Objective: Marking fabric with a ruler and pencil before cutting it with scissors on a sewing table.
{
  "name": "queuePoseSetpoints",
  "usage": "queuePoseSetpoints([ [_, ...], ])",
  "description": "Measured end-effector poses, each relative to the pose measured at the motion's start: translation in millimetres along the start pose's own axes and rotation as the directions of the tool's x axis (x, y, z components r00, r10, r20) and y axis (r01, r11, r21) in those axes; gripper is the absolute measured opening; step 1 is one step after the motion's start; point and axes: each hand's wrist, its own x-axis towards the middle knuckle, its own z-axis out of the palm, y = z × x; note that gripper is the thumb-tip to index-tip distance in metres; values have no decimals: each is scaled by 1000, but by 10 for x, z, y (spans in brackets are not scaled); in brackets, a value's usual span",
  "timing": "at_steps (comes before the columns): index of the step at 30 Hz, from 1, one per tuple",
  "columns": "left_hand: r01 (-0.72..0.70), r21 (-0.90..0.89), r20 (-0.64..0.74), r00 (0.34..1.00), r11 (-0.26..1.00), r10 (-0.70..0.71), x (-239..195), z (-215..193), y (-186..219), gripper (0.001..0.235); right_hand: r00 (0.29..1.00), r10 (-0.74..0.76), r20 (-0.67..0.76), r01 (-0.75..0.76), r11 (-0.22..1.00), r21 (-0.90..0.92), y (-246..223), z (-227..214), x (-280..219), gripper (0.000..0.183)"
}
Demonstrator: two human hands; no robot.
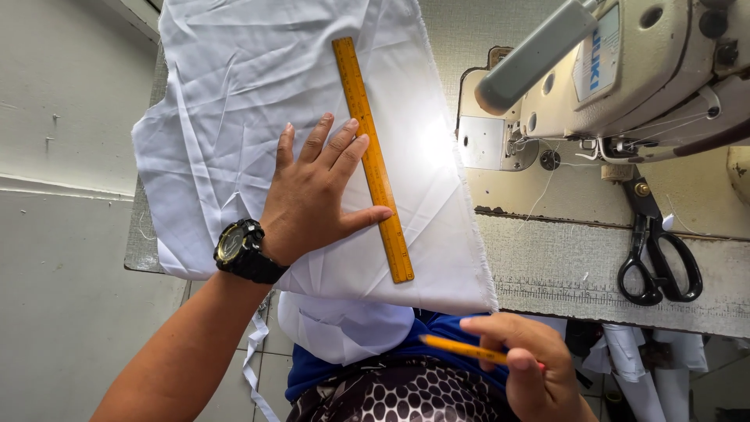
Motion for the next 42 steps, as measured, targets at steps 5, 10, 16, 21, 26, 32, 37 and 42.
queuePoseSetpoints([
  [5, 2, -28, 1, 1000, 1000, -2, 12, 21, -11, 94, 998, 15, -55, -11, 996, 86, -93, -5, 128, 51],
  [10, 14, -36, 1, 1000, 999, -14, -1, 29, -8, 94, 995, -64, -70, 61, 997, -39, -205, -30, 428, 36],
  [16, 24, -49, 7, 1000, 998, -24, -3, 39, -12, 95, 992, -123, -35, 118, 987, -109, -264, 3, 963, 33],
  [21, 22, -50, -12, 1000, 999, -22, -12, 36, -2, 94, 985, -166, -52, 154, 972, -176, -301, 96, 1421, 31],
  [26, 21, -26, -39, 999, 999, -22, -2, 43, -5, 96, 969, -246, -1, 239, 943, -231, -230, 251, 1794, 30],
  [32, 28, -9, -80, 996, 1000, -28, -14, 64, 3, 94, 997, -74, -1, 70, 947, -314, -15, 389, 2093, 33],
  [37, 35, -20, -77, 996, 999, -36, -6, 67, 9, 95, 993, -119, -18, 108, 946, -306, 62, 427, 2238, 32],
  [42, 32, -12, -92, 995, 999, -33, -5, 81, 5, 95, 990, -138, -16, 126, 939, -319, 94, 441, 2286, 31],
])
